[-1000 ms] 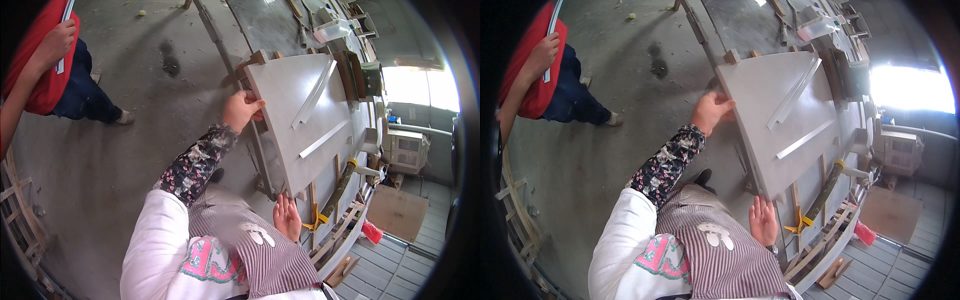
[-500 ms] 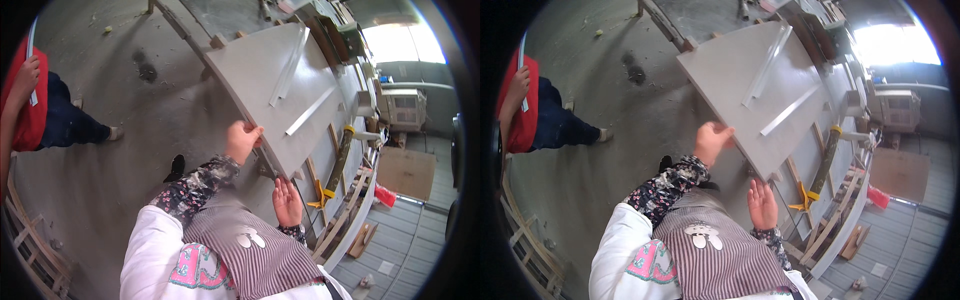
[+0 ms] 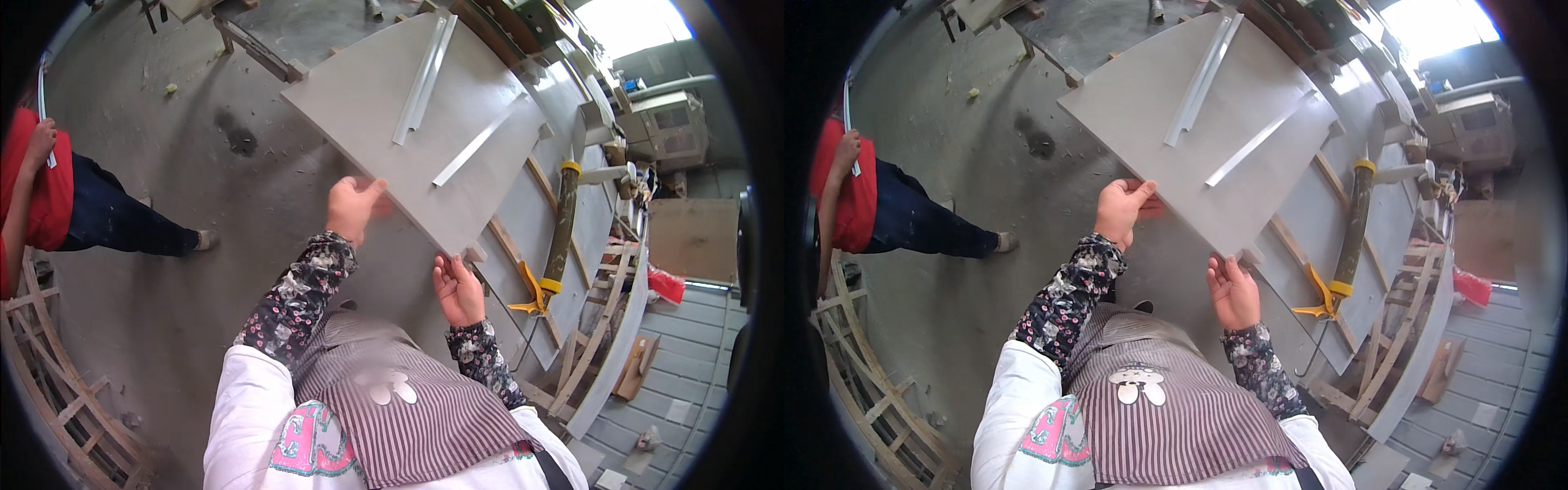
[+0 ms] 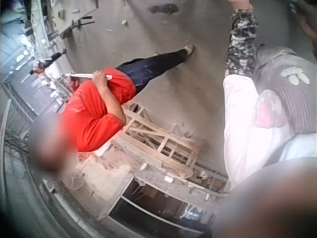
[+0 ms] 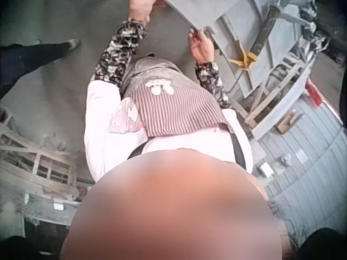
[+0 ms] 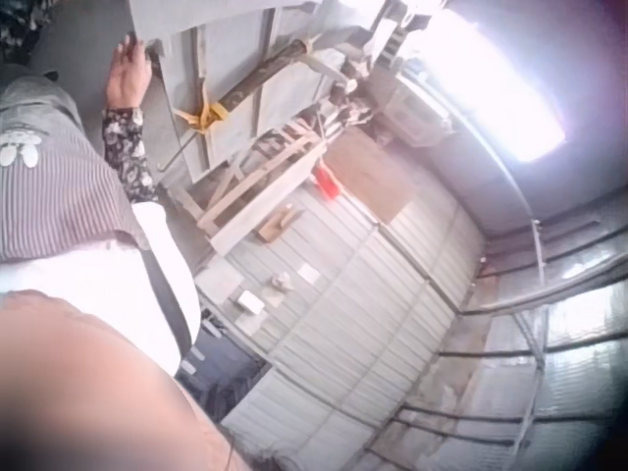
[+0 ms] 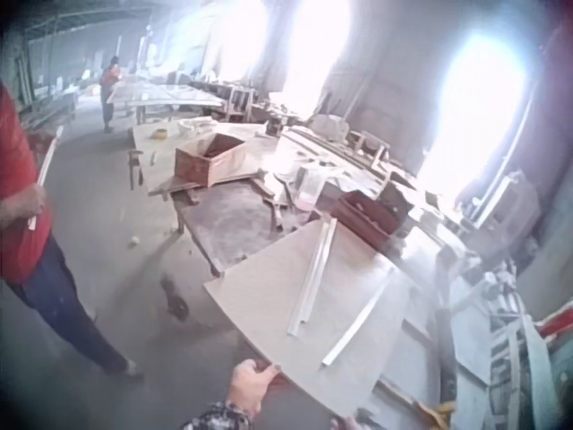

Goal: The person aligns white plastic strips on a large board, applies adhesive using a caulking gun, and presses the strips into place. They then walk to a workbench, pick up an angle grinder, and attach a grinding disc to the tool.

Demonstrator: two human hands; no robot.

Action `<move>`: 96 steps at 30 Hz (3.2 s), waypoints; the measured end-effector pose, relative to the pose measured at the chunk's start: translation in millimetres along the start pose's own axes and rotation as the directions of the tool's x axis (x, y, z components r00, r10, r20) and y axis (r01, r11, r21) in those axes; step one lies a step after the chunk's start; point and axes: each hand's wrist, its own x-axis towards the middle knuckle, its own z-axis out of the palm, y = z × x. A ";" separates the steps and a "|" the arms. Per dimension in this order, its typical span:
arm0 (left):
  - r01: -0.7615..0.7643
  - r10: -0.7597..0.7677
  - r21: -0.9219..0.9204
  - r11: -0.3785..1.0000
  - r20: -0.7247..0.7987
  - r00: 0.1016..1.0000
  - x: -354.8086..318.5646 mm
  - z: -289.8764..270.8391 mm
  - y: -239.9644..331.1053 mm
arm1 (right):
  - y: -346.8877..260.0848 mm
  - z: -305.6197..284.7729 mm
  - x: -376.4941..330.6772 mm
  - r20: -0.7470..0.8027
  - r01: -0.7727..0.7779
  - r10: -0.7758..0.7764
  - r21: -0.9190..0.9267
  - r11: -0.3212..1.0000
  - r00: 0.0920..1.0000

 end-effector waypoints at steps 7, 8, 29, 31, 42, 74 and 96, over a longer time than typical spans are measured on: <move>0.053 -0.052 0.041 0.998 -0.010 0.999 -1.1 -0.8 1.7 | 3.2 -6.4 4.2 -0.006 0.002 -0.002 0.035 0.999 1.000; 0.052 -0.052 0.036 0.998 -0.004 0.999 -2.4 0.0 3.4 | 3.4 -7.8 5.1 0.012 -0.005 0.004 0.053 0.999 1.000; 0.115 -0.118 0.035 0.993 0.114 0.986 101.3 -112.9 129.5 | 11.2 -14.2 9.0 -0.167 0.045 -0.017 0.166 0.985 0.986; 0.080 -0.084 0.045 0.996 0.101 0.991 109.8 -122.9 137.1 | 12.5 -9.8 8.7 -0.178 0.068 -0.040 0.155 0.986 0.983; -0.221 0.228 0.144 0.964 -0.035 0.973 113.0 -121.1 114.5 | 44.9 35.7 6.1 -0.534 0.390 -0.423 -0.180 0.903 0.732; -0.111 0.000 0.364 0.925 0.293 0.956 60.9 -127.0 180.2 | 16.4 46.2 -43.8 -0.403 0.543 -0.673 -0.399 0.739 0.620; 0.209 -0.434 0.505 0.838 0.384 0.815 20.5 -53.9 55.7 | -78.5 -2.8 -68.7 -0.191 0.622 -0.693 -0.323 0.713 0.695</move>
